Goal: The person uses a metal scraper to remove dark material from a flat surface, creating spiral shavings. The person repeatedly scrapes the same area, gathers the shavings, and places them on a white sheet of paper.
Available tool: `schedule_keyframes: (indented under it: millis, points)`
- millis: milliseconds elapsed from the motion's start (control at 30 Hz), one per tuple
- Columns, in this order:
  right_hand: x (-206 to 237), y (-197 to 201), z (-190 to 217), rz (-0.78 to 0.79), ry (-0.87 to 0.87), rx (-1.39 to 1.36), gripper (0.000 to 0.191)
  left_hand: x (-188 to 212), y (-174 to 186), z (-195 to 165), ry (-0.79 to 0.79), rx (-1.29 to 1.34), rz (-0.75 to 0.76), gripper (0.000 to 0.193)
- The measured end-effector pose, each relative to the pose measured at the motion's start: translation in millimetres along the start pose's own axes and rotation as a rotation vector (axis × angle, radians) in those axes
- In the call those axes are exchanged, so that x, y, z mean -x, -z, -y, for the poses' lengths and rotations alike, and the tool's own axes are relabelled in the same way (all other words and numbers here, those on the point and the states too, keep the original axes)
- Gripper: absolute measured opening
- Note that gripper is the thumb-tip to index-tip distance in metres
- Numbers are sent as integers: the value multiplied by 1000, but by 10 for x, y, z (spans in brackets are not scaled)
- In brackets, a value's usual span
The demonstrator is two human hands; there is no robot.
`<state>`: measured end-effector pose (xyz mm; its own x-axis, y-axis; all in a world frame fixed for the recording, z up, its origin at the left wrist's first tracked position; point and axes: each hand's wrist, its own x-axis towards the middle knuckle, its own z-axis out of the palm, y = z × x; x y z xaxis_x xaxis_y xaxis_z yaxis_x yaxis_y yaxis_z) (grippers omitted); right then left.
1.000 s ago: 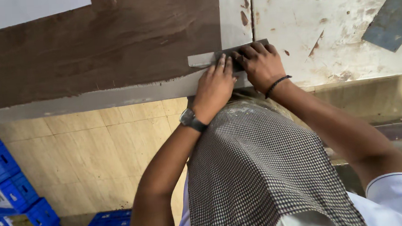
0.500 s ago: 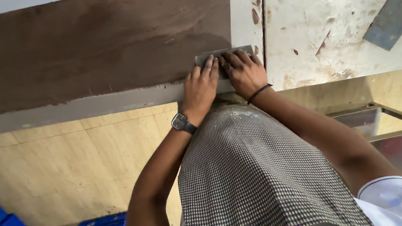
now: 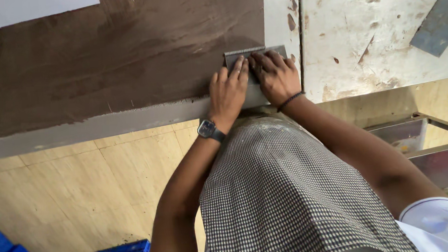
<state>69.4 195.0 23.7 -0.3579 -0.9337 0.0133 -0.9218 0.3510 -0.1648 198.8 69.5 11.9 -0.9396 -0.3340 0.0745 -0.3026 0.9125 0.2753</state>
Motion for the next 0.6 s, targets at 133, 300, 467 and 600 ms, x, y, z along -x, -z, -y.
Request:
schedule_keyframes:
  millis: [133,300,467,600]
  points:
    - [-70,3,-57,-9,-34,-16,43,-112,15,56,-25,11,-32,38]
    - [-74,113,-96,6,-56,-72,41,-181,237,317,-20,302,-156,52]
    - [-127,369,-13,35,-91,-127,34,-590,233,491,-195,181,-153,36]
    - [180,712,-53,-72,-52,-167,36,-695,146,470,-265,260,-127,19]
